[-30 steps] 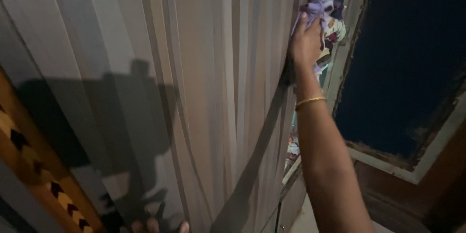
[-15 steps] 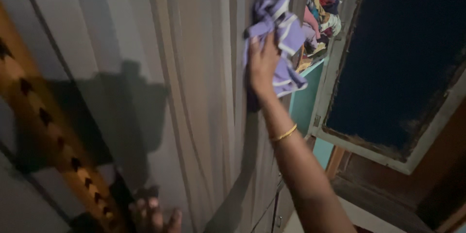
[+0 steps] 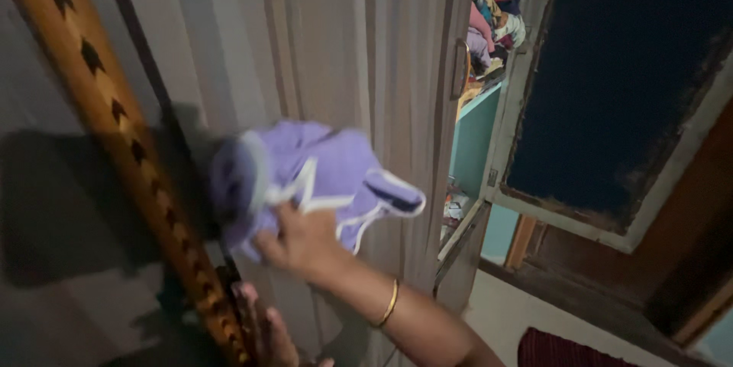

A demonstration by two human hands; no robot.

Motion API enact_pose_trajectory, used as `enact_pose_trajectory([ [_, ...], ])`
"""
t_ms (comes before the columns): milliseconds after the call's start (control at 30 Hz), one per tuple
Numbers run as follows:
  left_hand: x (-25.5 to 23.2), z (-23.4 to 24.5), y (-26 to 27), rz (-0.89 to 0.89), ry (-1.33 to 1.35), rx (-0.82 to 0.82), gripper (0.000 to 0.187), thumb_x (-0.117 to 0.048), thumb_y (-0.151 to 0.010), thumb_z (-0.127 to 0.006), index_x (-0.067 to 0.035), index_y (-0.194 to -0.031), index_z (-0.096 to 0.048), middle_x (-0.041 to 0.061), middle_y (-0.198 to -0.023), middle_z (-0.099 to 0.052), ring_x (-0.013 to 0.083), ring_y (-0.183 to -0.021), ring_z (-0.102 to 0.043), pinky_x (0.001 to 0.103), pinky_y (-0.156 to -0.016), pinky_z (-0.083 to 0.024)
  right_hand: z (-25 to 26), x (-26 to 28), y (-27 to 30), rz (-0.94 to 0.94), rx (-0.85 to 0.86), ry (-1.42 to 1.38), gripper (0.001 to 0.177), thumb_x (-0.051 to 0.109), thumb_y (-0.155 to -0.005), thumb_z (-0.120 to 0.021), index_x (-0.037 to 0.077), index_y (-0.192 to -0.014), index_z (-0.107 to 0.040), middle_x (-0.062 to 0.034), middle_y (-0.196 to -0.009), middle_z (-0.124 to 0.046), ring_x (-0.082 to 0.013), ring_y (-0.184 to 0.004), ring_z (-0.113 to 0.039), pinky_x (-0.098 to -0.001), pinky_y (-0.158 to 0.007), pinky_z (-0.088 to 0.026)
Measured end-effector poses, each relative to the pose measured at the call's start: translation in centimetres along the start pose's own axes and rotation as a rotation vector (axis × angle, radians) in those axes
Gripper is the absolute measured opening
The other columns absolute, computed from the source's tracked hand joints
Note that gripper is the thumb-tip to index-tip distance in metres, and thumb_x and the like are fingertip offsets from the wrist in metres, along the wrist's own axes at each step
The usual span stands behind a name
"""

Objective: The person wipes the outer surface and handles of a wooden wardrobe using a purple cloth, moving across different panels and cleaning around the metal fixtures.

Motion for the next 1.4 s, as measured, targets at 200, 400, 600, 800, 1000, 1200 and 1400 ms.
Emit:
enact_pose_trajectory([
  [200,-0.7,0.0,-0.6,0.011,0.030,0.009,0.041,-0.047,-0.109,-0.039,-0.029,-0.146,-0.043,0.020,-0.154,-0.044,0.0421,-0.144,-0.042,0.071,-0.117,-0.035,-2.2,0.0,5.7,0.243,-0.131,-0.023,0.059,0.037,-0.095,-0.072,0.008,-0.145,-0.058,-0.0266,-0.146,-0.058,-0.0447,-0.130,-0.062,-0.0540,-0.107,-0.050],
  [400,-0.3,0.5,0.4,-0.001,0.011,0.047,0.039,-0.045,-0.110,-0.038,-0.027,-0.144,-0.044,0.020,-0.154,-0.044,0.0415,-0.145,-0.041,0.069,-0.118,-0.034,-2.1,-9.5,5.5,-0.171,-0.244,-0.012,0.066,0.037,-0.091,-0.063,0.000,-0.145,-0.054,-0.0302,-0.146,-0.055,-0.0524,-0.141,-0.048,-0.0547,-0.120,-0.036],
  [600,4.2,0.3,1.7,-0.053,-0.121,-0.001,0.037,-0.043,-0.112,-0.038,-0.025,-0.143,-0.045,0.021,-0.154,-0.044,0.0409,-0.146,-0.040,0.068,-0.120,-0.033,4.3,-22.1,-3.1,-0.314,-0.527,-0.076,0.077,0.052,-0.109,-0.044,-0.010,-0.155,-0.034,-0.0363,-0.158,-0.039,-0.0486,-0.150,-0.034,-0.0474,-0.125,-0.025],
  [800,7.9,-0.9,5.2,-0.059,-0.252,-0.029,0.035,-0.042,-0.113,-0.038,-0.024,-0.142,-0.046,0.022,-0.154,-0.043,0.0404,-0.146,-0.039,0.067,-0.121,-0.032,10.8,-30.5,-11.4,-0.391,-0.577,0.011,0.080,0.057,-0.108,-0.034,-0.007,-0.156,-0.032,-0.0340,-0.154,-0.044,-0.0464,-0.147,-0.039,-0.0454,-0.123,-0.027],
  [1000,8.9,-2.1,7.6,-0.060,-0.326,-0.043,0.033,-0.040,-0.114,-0.037,-0.022,-0.140,-0.047,0.022,-0.155,-0.043,0.0398,-0.147,-0.038,0.066,-0.123,-0.031,12.7,-36.3,-11.6,-0.517,-0.627,0.342,0.071,0.052,-0.108,-0.035,-0.002,-0.152,-0.041,-0.0308,-0.153,-0.047,-0.0490,-0.142,-0.043,-0.0494,-0.119,-0.029],
  [1200,9.8,-3.3,8.3,-0.070,-0.361,-0.066,0.032,-0.039,-0.116,-0.037,-0.020,-0.139,-0.047,0.023,-0.155,-0.043,0.0392,-0.148,-0.037,0.064,-0.124,-0.030,9.4,-40.8,-6.9,-0.454,-0.829,0.271,0.072,0.047,-0.110,-0.048,-0.010,-0.152,-0.037,-0.0368,-0.149,-0.046,-0.0514,-0.137,-0.046,-0.0500,-0.117,-0.033],
  [1400,9.8,-3.1,9.3,-0.082,-0.368,-0.061,0.030,-0.037,-0.117,-0.037,-0.018,-0.138,-0.048,0.023,-0.155,-0.043,0.0386,-0.149,-0.036,0.063,-0.125,-0.029,6.2,-43.7,-0.8,-0.560,-0.793,0.020,0.072,0.048,-0.105,-0.046,-0.011,-0.145,-0.043,-0.0348,-0.140,-0.055,-0.0493,-0.131,-0.052,-0.0486,-0.113,-0.036],
])
Point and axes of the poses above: each hand's wrist, its own y-axis away from the middle knuckle, its own z-axis out of the back of the hand, x = y × z, the point moved 2 cm from there along -y, towards the middle knuckle
